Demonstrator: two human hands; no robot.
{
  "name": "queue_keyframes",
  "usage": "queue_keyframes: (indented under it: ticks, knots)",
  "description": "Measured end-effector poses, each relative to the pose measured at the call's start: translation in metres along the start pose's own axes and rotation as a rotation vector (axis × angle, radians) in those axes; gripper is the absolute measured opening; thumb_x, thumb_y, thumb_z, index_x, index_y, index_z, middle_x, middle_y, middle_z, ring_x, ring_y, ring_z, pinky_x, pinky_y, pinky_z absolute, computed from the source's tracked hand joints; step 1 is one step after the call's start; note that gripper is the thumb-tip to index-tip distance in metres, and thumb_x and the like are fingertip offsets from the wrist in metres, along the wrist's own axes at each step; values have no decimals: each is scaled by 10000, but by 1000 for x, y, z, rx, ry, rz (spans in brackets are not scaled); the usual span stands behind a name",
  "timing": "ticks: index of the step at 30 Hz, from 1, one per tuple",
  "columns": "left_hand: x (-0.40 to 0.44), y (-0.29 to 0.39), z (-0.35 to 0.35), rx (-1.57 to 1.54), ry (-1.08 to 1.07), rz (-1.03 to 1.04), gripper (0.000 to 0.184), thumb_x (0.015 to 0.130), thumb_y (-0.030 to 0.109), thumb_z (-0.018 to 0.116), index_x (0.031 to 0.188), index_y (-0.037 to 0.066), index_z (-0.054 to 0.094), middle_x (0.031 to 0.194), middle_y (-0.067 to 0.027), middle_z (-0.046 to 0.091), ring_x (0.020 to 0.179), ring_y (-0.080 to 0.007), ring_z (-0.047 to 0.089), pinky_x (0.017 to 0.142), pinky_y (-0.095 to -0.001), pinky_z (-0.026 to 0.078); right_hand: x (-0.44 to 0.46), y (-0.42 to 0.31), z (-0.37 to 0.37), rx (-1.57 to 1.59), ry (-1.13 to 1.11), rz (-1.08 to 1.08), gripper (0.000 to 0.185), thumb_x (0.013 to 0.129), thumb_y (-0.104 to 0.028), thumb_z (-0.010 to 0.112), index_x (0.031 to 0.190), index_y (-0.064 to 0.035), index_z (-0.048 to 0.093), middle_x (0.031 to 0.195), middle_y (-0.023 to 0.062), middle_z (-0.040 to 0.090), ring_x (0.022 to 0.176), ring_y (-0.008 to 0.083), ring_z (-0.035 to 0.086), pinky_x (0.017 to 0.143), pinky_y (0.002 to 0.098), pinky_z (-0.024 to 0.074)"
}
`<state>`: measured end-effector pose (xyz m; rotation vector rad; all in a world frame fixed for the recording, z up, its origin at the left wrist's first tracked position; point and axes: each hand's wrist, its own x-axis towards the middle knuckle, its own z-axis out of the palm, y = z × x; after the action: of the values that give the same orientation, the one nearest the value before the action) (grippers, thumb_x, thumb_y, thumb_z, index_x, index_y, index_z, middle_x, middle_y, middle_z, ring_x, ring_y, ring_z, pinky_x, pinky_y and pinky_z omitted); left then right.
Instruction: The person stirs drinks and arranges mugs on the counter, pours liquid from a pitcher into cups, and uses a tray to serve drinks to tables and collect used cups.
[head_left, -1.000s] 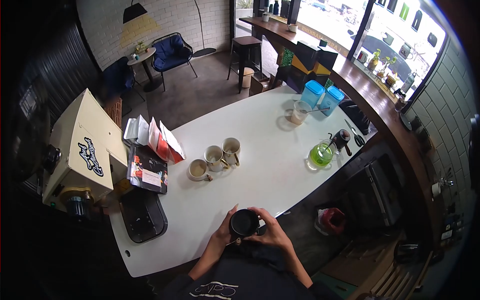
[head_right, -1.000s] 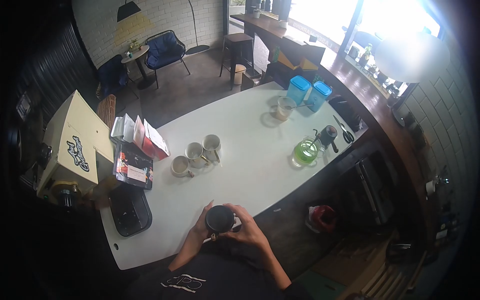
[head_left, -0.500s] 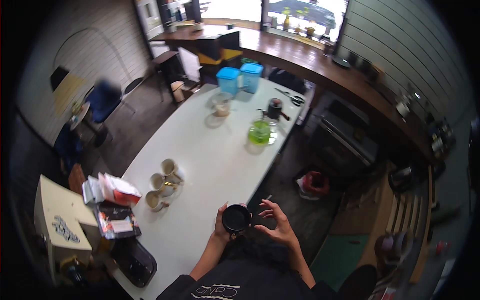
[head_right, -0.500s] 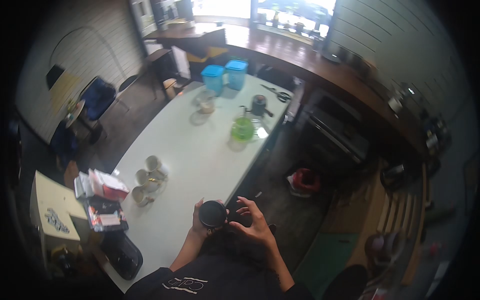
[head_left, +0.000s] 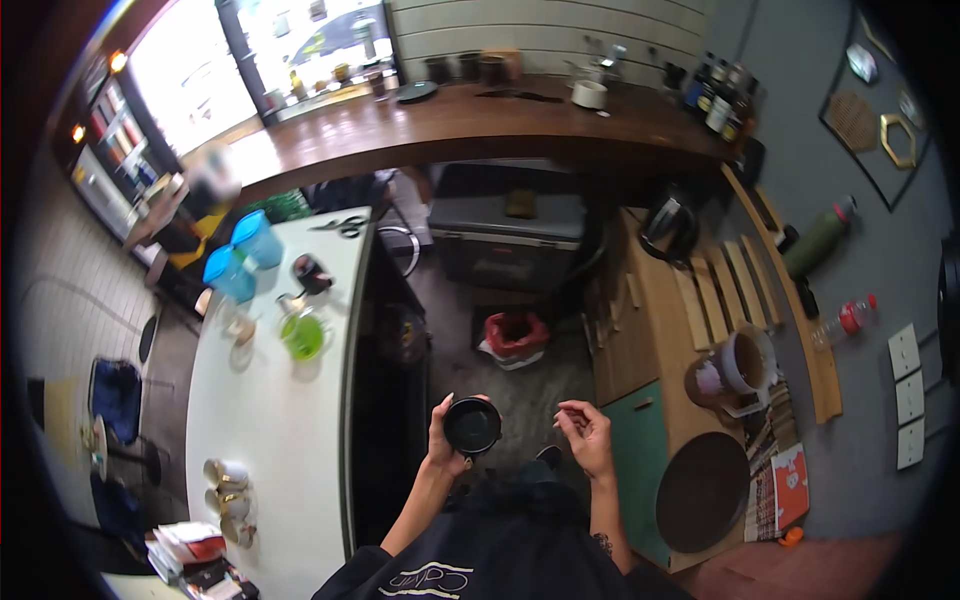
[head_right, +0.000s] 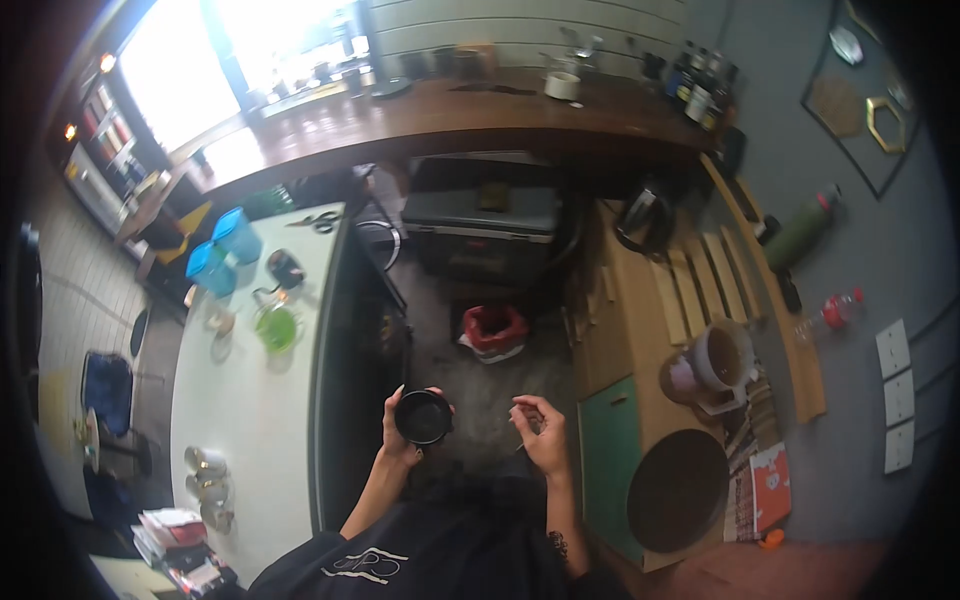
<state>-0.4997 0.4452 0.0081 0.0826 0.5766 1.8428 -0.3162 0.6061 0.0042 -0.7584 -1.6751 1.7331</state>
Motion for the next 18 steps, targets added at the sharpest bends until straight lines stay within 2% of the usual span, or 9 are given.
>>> queue_keyframes:
  ticks: [3, 5, 8, 9, 10, 13, 14, 16, 18]
  knots:
    - [54, -36, 25, 66, 46, -112, 686, 924, 603, 408, 1179, -10, 577, 987, -224, 676, 848, -295, 703, 736, -400, 611, 15, -3, -60, -20, 162, -29, 133, 910, -25, 630, 1030, 28, 643, 856, 70, 673, 799, 117, 653, 744, 251, 525]
    - [93, -63, 39, 102, -70, -186, 688, 896, 584, 451, 1222, -13, 556, 1085, -204, 669, 921, -313, 692, 834, -415, 576, 14, -6, -104, -39, 263, -47, 125, 916, -22, 620, 1027, 32, 641, 855, 69, 670, 797, 117, 650, 745, 252, 524]
    - [136, -94, 67, 103, -205, -365, 687, 900, 590, 428, 1231, 3, 563, 1098, -212, 666, 920, -311, 695, 809, -399, 582, 0, -10, -167, -27, 490, -106, 117, 945, -43, 592, 1004, 50, 627, 849, 61, 655, 782, 107, 635, 738, 245, 509]
    - [144, -108, 79, 120, -141, -395, 674, 910, 593, 408, 1208, 14, 585, 1113, -213, 664, 903, -315, 700, 696, -365, 599, -8, -14, -186, -66, 592, -91, 121, 951, -56, 588, 996, 49, 626, 843, 60, 654, 780, 105, 633, 734, 244, 507]
    - [155, -119, 87, 128, -157, -429, 674, 910, 593, 408, 1208, 14, 585, 1113, -213, 664, 903, -315, 700, 696, -365, 599, -17, -18, -204, -104, 692, -74, 127, 957, -68, 585, 988, 48, 625, 838, 59, 653, 779, 103, 632, 729, 243, 504]
    - [187, -149, 106, 203, -146, -520, 677, 936, 607, 364, 1140, 11, 614, 1125, -209, 661, 865, -324, 700, 526, -314, 576, -38, -16, -251, -183, 960, -121, 143, 978, -104, 572, 946, 25, 624, 784, 36, 616, 742, 93, 595, 707, 234, 500]
    - [196, -157, 112, 214, -155, -558, 677, 936, 607, 364, 1140, 11, 614, 1125, -209, 661, 865, -324, 700, 526, -314, 576, -44, -18, -264, -216, 1033, -136, 147, 981, -107, 567, 944, 24, 622, 783, 34, 612, 747, 92, 590, 712, 235, 498]
    - [219, -172, 124, 15, -196, -726, 683, 945, 615, 346, 1142, 19, 613, 1106, -199, 666, 846, -321, 695, 518, -327, 580, -51, -10, -284, -202, 1150, -110, 146, 985, -113, 562, 943, 13, 624, 810, 34, 620, 779, 94, 594, 734, 237, 498]
    - [241, -188, 133, 55, -207, -783, 669, 950, 614, 347, 1136, 29, 614, 1062, -175, 675, 840, -324, 690, 506, -324, 576, -57, 0, -302, -195, 1230, -56, 153, 984, -136, 569, 989, 10, 616, 906, 70, 663, 849, 125, 635, 768, 254, 505]
